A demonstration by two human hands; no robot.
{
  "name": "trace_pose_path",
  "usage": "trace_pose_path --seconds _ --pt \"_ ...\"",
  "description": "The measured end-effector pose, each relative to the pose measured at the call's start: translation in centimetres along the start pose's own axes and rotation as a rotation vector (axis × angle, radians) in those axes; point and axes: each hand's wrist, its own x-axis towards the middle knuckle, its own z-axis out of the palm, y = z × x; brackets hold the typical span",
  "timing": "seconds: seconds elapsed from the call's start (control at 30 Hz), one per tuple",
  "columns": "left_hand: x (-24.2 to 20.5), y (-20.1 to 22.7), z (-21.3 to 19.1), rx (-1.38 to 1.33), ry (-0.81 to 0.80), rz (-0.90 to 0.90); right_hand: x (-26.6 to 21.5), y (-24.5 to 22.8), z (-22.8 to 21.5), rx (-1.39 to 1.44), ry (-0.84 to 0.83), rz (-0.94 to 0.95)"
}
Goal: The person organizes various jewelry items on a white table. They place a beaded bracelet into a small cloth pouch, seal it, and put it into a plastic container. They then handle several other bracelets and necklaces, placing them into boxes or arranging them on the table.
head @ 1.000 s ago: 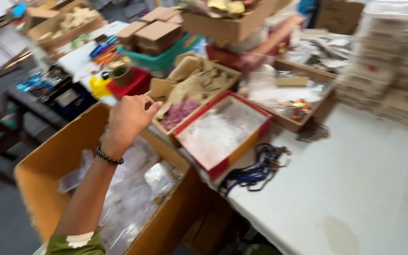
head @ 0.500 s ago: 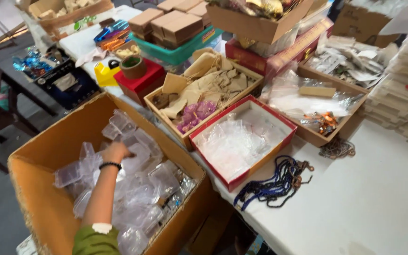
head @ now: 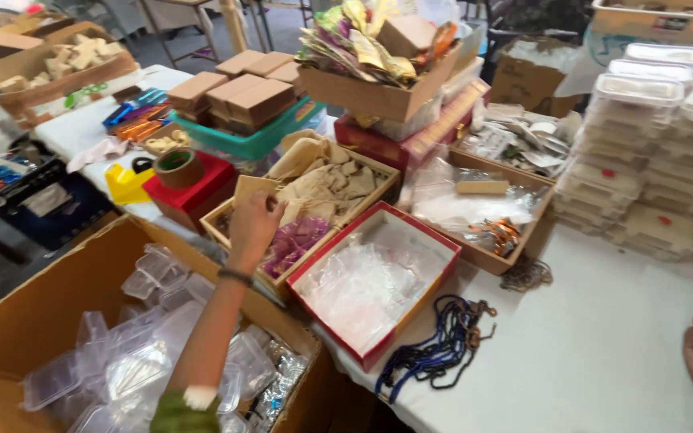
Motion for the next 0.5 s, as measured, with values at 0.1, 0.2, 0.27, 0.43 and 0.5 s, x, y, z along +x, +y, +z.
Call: trace_pose_path --seconds 0.1,0.2,0.27,0.43,0.5 --pt "4.3 -1.7 5.7 0.006 -0.055 0.077 -2.0 4.8 8.0 -0.230 0.144 -0.037" --pt "7.8 -2.1 9.8 -0.070 -0.048 0.113 -3.6 8.3 12.2 -0.884 0.429 0.017" --pt "10.5 -4.5 14.7 0.160 0.073 0.219 -5.5 13.3 17.1 -1.674 0.259 0.101" --pt "14.4 -7.8 18.3 0.379 0.123 0.331 -6.3 16.0 21.3 -1.891 0.217 0.072" --pt "15.3 -5.3 18.3 0.509 0.096 0.379 -6.6 16.1 21.9 -1.813 0.260 0.092"
